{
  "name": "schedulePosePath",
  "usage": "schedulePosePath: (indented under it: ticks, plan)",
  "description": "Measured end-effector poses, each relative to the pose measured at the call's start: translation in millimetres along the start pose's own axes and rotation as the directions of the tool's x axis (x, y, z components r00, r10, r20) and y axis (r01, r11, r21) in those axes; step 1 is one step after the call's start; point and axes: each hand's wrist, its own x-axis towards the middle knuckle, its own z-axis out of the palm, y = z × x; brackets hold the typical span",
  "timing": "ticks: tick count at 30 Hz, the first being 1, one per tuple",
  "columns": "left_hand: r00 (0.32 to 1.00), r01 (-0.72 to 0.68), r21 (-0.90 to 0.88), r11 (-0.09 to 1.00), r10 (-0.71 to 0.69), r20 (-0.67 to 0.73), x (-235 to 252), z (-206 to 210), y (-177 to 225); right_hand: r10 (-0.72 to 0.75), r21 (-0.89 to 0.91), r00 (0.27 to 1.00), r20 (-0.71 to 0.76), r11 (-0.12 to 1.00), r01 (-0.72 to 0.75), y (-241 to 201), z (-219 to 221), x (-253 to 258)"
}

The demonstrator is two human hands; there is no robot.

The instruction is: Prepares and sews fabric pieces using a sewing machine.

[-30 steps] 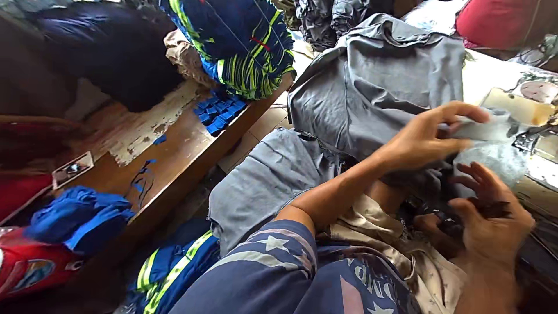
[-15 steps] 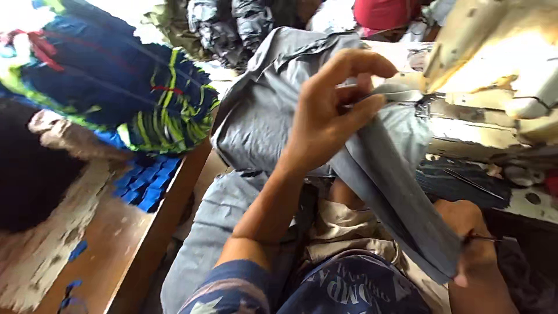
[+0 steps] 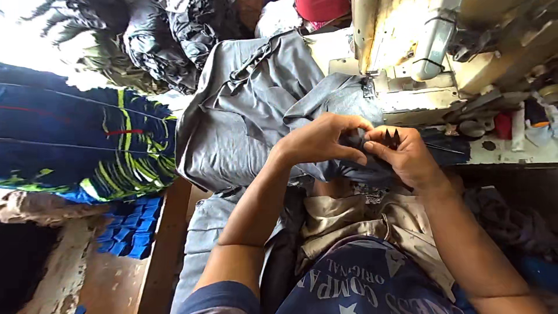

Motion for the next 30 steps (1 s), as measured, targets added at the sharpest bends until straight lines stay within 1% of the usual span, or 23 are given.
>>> schedulePosePath:
  ticks: [1, 2, 5, 7, 9, 11, 15, 17, 20, 24, 27, 29, 30]
  plan:
    - [0.998, 0.016, 0.001, 1.0, -0.016, 0.069, 1.5, -3.6, -1.7, -0.013, -0.033, 1.0, 0.008, 0.999, 0.014, -5.9, -5.1, 0.4]
    - [0.996, 0.026, 0.007, 1.0, -0.027, 0.09, 0.8, -8.5, -2.5, -0.018, -0.07, 1.0, 0.025, 0.997, 0.02, -9.7, -11.2, 0.0]
    - [0.997, 0.073, 0.042, 0.996, -0.074, 0.03, -5.7, -21.4, 2.1, -0.002, -0.175, 0.996, 0.087, 0.984, 0.018, -5.6, -26.0, -5.0]
    - [0.995, 0.104, 0.046, 0.994, -0.104, -0.002, -10.4, -21.3, 5.3, -0.012, -0.238, 0.997, 0.082, 0.971, 0.031, 3.6, -25.7, -9.9]
    - [0.995, 0.103, 0.006, 0.995, -0.103, 0.008, -14.7, -18.4, 6.1, -0.03, -0.277, 0.997, 0.065, 0.96, 0.047, 8.7, -20.0, -14.9]
    - [0.995, 0.095, -0.076, 0.993, -0.095, 0.002, -19.6, -14.5, 5.3, -0.068, -0.28, 0.997, 0.044, 0.957, 0.078, 9.4, -13.3, -18.7]
    - [0.993, 0.103, -0.176, 0.979, -0.112, -0.04, -26.8, -11.6, -0.1, -0.187, -0.211, 0.981, -0.057, 0.962, 0.171, 9.3, -8.8, -20.0]
    - [0.988, 0.099, -0.232, 0.968, -0.123, -0.089, -29.9, -7.5, -4.3, -0.215, -0.208, 0.972, -0.098, 0.959, 0.191, 9.9, -9.5, -20.3]
    - [0.975, 0.064, -0.254, 0.965, -0.114, -0.19, -31.5, -1.4, -11.1, -0.255, -0.24, 0.961, -0.102, 0.944, 0.225, 8.0, -9.6, -19.9]
    - [0.953, 0.028, -0.186, 0.982, -0.083, -0.291, -28.1, 1.1, -11.5, -0.301, -0.294, 0.952, -0.06, 0.917, 0.271, 3.5, -10.5, -13.1]
    - [0.917, 0.089, -0.02, 0.996, -0.09, -0.388, -23.4, 2.8, -2.2, -0.325, -0.326, 0.945, -0.043, 0.898, 0.294, -0.6, -9.4, -9.8]
    - [0.917, 0.129, 0.113, 0.985, -0.075, -0.391, -22.8, 0.7, 7.4, -0.342, -0.372, 0.939, -0.019, 0.874, 0.311, -5.8, -7.1, -9.1]
    - [0.934, 0.137, 0.179, 0.974, -0.066, -0.35, -24.2, -2.6, 12.9, -0.35, -0.389, 0.937, 0.0, 0.863, 0.322, -8.5, -5.7, -8.9]
